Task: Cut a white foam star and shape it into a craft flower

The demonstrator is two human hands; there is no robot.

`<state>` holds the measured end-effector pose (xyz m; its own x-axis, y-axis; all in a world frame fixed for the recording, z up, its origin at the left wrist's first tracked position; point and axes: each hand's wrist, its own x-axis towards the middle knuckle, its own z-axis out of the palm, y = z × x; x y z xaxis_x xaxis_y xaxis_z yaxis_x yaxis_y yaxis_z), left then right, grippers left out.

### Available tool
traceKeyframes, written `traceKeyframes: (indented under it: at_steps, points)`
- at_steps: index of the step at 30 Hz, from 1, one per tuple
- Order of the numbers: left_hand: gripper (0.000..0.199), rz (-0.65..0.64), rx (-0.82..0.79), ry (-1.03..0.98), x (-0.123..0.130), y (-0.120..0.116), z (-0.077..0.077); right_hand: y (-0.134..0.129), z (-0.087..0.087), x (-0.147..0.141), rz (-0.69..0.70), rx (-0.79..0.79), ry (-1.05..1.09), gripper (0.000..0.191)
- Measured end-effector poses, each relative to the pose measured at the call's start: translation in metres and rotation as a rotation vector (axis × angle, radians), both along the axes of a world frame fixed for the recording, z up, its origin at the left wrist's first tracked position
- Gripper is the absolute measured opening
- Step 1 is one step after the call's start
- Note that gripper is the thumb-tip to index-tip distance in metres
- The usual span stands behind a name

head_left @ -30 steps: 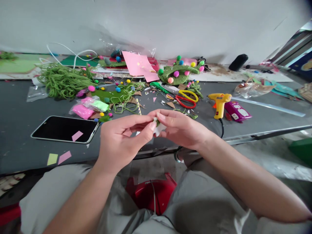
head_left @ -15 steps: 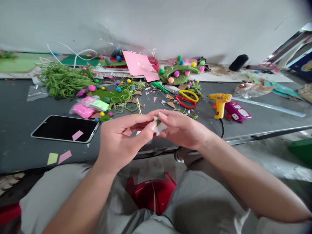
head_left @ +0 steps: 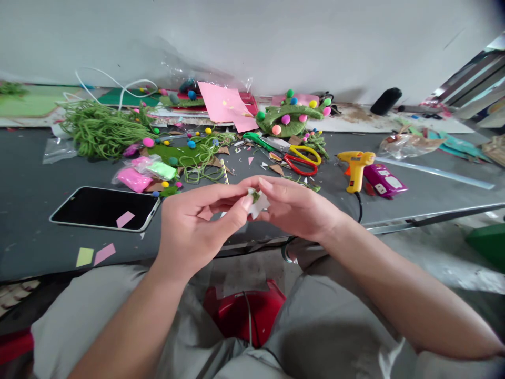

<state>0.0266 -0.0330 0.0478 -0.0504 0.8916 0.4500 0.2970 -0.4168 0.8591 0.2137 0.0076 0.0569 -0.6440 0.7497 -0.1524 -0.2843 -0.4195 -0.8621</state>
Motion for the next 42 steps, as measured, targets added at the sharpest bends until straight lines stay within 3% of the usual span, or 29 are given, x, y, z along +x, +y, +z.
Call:
traceKeyframes:
  at_steps: [3,10,19,29,36,40,42]
  points:
    - [0.017,-0.002,0.003,-0.005,-0.002,0.000,-0.001,0.003,0.001,0.002,-0.064,0.011,0.016,0.024]
    - [0.012,0.110,0.016,-0.046,-0.012,0.007,0.000,0.020,0.002,0.020,-0.397,0.090,-0.122,0.028]
    - [0.012,0.117,-0.024,-0.044,-0.017,0.013,0.000,0.034,-0.001,0.033,-0.469,0.129,-0.165,0.040]
    - [0.014,0.071,-0.066,0.011,-0.020,0.014,-0.003,0.048,-0.015,0.054,-0.546,0.269,-0.307,0.029]
    - [0.012,0.023,-0.099,-0.052,-0.022,0.015,-0.002,0.051,-0.020,0.060,-0.599,0.323,-0.373,0.052]
    - [0.010,-0.074,-0.157,-0.081,-0.024,0.019,-0.004,0.044,-0.018,0.054,-0.579,0.475,-0.615,0.059]
    - [0.011,-0.131,-0.199,-0.126,-0.025,0.021,-0.006,0.043,-0.020,0.053,-0.538,0.589,-0.676,0.044]
